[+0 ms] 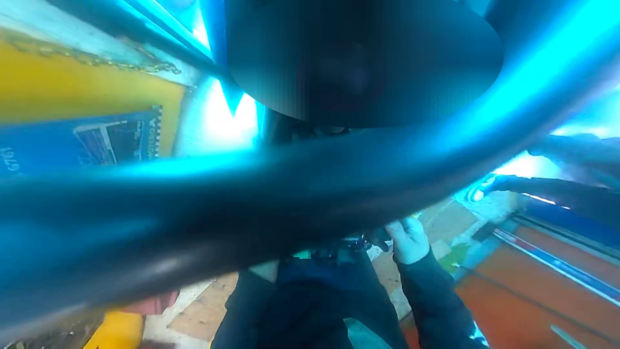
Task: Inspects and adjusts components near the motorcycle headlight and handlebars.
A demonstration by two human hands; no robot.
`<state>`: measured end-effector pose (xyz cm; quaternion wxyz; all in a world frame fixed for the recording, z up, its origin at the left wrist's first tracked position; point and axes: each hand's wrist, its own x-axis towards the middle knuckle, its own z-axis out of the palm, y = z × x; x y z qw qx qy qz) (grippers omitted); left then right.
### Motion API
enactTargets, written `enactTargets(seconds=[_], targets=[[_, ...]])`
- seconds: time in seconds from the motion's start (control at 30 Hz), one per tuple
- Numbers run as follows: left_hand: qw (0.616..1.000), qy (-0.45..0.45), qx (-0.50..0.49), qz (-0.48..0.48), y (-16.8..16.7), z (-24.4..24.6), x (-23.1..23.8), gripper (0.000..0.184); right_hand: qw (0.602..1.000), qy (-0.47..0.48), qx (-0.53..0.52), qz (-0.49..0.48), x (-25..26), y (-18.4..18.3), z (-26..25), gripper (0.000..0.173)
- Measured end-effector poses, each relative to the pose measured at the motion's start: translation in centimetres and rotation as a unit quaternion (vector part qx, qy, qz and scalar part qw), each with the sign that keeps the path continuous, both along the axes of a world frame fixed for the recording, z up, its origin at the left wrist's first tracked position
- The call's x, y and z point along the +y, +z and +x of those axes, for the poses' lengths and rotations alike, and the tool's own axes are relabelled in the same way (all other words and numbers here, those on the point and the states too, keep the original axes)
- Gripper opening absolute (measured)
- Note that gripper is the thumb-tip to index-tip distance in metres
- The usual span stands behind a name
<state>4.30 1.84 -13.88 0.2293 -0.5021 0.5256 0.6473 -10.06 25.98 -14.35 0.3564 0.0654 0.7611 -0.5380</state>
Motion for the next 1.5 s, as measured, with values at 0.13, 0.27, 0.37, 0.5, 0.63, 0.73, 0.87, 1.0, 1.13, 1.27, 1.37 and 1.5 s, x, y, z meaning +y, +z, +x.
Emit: enactTargets(seconds=[0.13, 0.27, 0.37, 0.5, 0.63, 0.73, 0.87, 1.0, 1.13, 1.27, 1.37, 1.5], targets=[[0.997, 0.067, -0.022, 0.015, -0.1, 0.3, 0.6, 0.034, 1.0, -0.027, -0.007, -0.004, 0.1, -1.0, -0.2, 0.046], [0.999, 0.012, 0.025, -0.035, -1.2, 0.6, 0.7, 0.037, 0.998, 0.029, 0.055, 0.023, 0.1, -0.9, -0.1, 0.058], [0.998, 0.02, 0.04, -0.043, -0.7, 0.0, 0.8, 0.04, 0.982, 0.07, 0.165, 0.061, 0.5, -0.5, 1.4, 0.076], [0.995, 0.047, 0.051, -0.065, -0.4, -0.5, 0.8, 0.036, 0.948, 0.119, 0.253, 0.154, 1.6, 0.9, 5.5, 0.072], [0.992, 0.037, 0.055, -0.112, -1.6, -0.9, -0.2, 0.039, 0.896, 0.313, 0.272, 0.161, -0.5, 0.2, 8.0, 0.065], [0.987, 0.068, 0.06, -0.136, -2.4, -0.6, -1.0, 0.042, 0.859, 0.365, 0.322, 0.159, -3.3, 0.0, 9.1, 0.034], [0.982, 0.086, 0.033, -0.162, -2.5, -0.3, -1.8, 0.039, 0.852, 0.399, 0.326, 0.097, -5.3, 0.5, 11.6, 0.021], [0.982, 0.081, 0.059, -0.163, -3.2, 1.0, -3.1, 0.034, 0.864, 0.414, 0.286, 0.005, -5.4, 0.7, 12.9, 0.023], [0.963, 0.006, 0.154, -0.223, -0.8, 2.4, -2.4, 0.044, 0.923, 0.22, 0.306, 0.082, -5.4, 0.2, 12.2, 0.016], [0.978, -0.012, 0.1, -0.185, 1.1, 2.1, 0.2, 0.075, 0.9, 0.309, 0.278, 0.128, -6.3, 0.0, 10.8, 0.044], [0.987, 0.086, 0.079, -0.112, 0.2, 2.7, -0.2, 0.072, 0.878, 0.381, 0.285, 0.048, -6.3, 0.1, 10.9, 0.022], [0.955, 0.214, 0.18, 0.102, -0.8, 4.8, -0.2, 0.06, 0.89, 0.356, 0.285, -0.007, -5.5, 1.3, 10.8, 0.018]])
